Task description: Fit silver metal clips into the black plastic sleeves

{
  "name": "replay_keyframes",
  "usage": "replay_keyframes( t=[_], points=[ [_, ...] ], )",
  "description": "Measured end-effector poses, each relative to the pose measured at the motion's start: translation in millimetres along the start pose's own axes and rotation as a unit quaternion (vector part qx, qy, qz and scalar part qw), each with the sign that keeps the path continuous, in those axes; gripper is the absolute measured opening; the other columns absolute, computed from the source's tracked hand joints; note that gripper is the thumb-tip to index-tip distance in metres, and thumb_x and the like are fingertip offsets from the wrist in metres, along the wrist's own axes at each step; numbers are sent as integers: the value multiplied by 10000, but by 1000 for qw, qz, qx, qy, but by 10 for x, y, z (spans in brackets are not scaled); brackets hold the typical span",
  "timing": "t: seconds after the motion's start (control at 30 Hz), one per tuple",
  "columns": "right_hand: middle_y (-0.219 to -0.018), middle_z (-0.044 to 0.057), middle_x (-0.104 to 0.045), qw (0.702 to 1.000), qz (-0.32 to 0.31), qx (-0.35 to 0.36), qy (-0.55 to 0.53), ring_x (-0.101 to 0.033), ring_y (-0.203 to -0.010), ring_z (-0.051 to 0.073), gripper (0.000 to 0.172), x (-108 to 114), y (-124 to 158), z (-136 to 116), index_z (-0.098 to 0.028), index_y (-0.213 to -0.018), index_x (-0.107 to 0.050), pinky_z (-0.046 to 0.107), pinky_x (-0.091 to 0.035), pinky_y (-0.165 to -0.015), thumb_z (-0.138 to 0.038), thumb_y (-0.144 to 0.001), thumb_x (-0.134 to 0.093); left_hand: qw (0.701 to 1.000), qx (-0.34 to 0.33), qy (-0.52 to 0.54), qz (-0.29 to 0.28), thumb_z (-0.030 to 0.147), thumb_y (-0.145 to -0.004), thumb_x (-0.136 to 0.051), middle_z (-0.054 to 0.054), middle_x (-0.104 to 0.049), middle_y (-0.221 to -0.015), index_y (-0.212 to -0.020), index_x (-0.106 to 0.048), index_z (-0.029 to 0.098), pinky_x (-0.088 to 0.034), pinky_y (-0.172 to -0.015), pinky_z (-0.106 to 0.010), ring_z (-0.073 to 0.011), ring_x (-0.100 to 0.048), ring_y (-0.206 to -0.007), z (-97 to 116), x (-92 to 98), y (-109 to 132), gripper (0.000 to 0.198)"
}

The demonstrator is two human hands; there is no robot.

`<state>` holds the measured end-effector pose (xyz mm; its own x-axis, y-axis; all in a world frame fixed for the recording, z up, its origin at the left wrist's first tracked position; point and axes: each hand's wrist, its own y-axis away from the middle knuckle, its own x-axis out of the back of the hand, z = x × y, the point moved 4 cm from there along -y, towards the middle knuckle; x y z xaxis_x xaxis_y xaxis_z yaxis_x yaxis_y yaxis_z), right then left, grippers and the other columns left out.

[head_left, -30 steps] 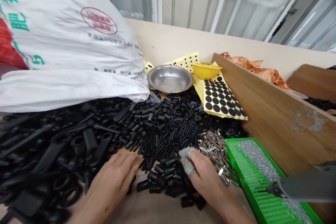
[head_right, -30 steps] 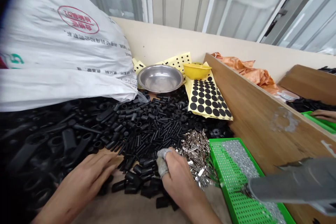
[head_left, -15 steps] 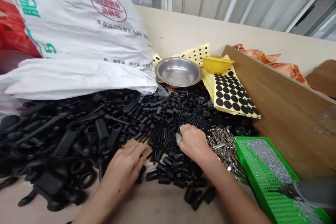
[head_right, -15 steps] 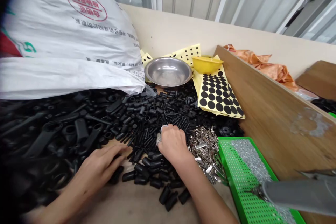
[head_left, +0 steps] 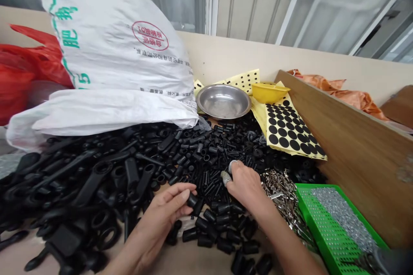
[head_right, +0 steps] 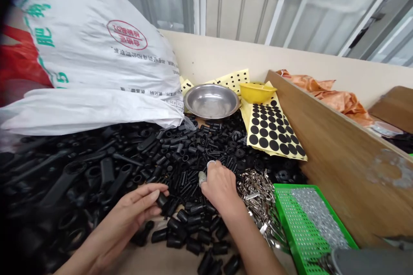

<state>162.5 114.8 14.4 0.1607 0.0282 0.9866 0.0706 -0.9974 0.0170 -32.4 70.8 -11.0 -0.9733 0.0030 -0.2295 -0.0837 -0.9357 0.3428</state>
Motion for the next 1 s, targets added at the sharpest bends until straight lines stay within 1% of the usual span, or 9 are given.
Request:
replay_keyframes(
  t=[0.13,0.23,0.33,0.4,0.5,0.63,0.7,0.83,1.0],
  points=[
    [-888,71,-642,1000,-4,-12,-11,-611,-771,195,112,-17,-65,41,-181,-878,-567,268,-340,-636,-211,-810,-483,1000,-14,-9,-11,382,-674,-721,39,-589,-587,-777,-688,154,-389,-460,-142,-51,-480,-463,-33,-86,-27,253],
    [-842,65,-648,1000,5,-22,-21,-615,-750,209,125,-30,-95,64,-188,-849,-565,272,-336,-609,-265,-818,-472,1000,-4,-16,-3,420,-651,-719,63,-527,-447,-750,-666,149,-316,-402,-132,-47,-422,-395,-61,-153,-47,293],
    [-888,97,-645,999,24,-26,-31,-615,-755,230,191,-34,-126,41,-173,-884,-557,287,-340,-614,-326,-827,-459,1000,16,4,13,403,-603,-741,39,-587,-498,-744,-652,159,-395,-461,-155,-76,-503,-443,-83,-216,-65,296],
    [-891,105,-646,998,32,-20,-44,-612,-746,228,154,-36,-156,30,-169,-880,-559,288,-340,-619,-270,-809,-467,999,18,20,17,373,-570,-759,28,-612,-562,-722,-650,165,-450,-529,-185,-102,-565,-512,-83,-257,-71,279],
    [-754,64,-647,996,35,-8,-78,-598,-680,207,94,-58,-207,93,-181,-794,-562,268,-332,-592,-166,-754,-478,999,15,27,13,330,-570,-759,30,-611,-590,-706,-658,171,-465,-561,-192,-111,-589,-554,-76,-310,-73,232],
    [-631,1,-605,989,43,10,-142,-561,-595,159,98,-137,-224,277,-192,-729,-537,229,-342,-544,-138,-751,-459,1000,13,25,2,317,-604,-741,44,-600,-559,-699,-657,178,-447,-552,-166,-91,-576,-538,-79,-352,-99,188],
    [-674,-7,-614,983,51,24,-174,-566,-612,143,119,-164,-196,339,-192,-788,-536,214,-374,-557,-143,-782,-428,1000,10,29,-5,312,-612,-737,43,-606,-577,-707,-659,176,-450,-565,-166,-90,-581,-550,-80,-373,-128,184],
    [-806,13,-620,976,66,45,-200,-583,-733,147,179,-115,-82,331,-191,-925,-527,226,-416,-681,-135,-806,-406,999,7,31,-24,270,-602,-745,31,-617,-627,-725,-668,161,-462,-591,-184,-101,-587,-589,-82,-434,-173,182],
    [-861,84,-583,979,72,36,-186,-557,-840,237,130,-48,23,206,-177,-774,-532,319,-391,-750,-87,-683,-515,1000,-2,17,-22,240,-592,-750,45,-614,-617,-793,-673,169,-454,-632,-193,-99,-571,-595,-96,-458,-169,226]
  ],
)
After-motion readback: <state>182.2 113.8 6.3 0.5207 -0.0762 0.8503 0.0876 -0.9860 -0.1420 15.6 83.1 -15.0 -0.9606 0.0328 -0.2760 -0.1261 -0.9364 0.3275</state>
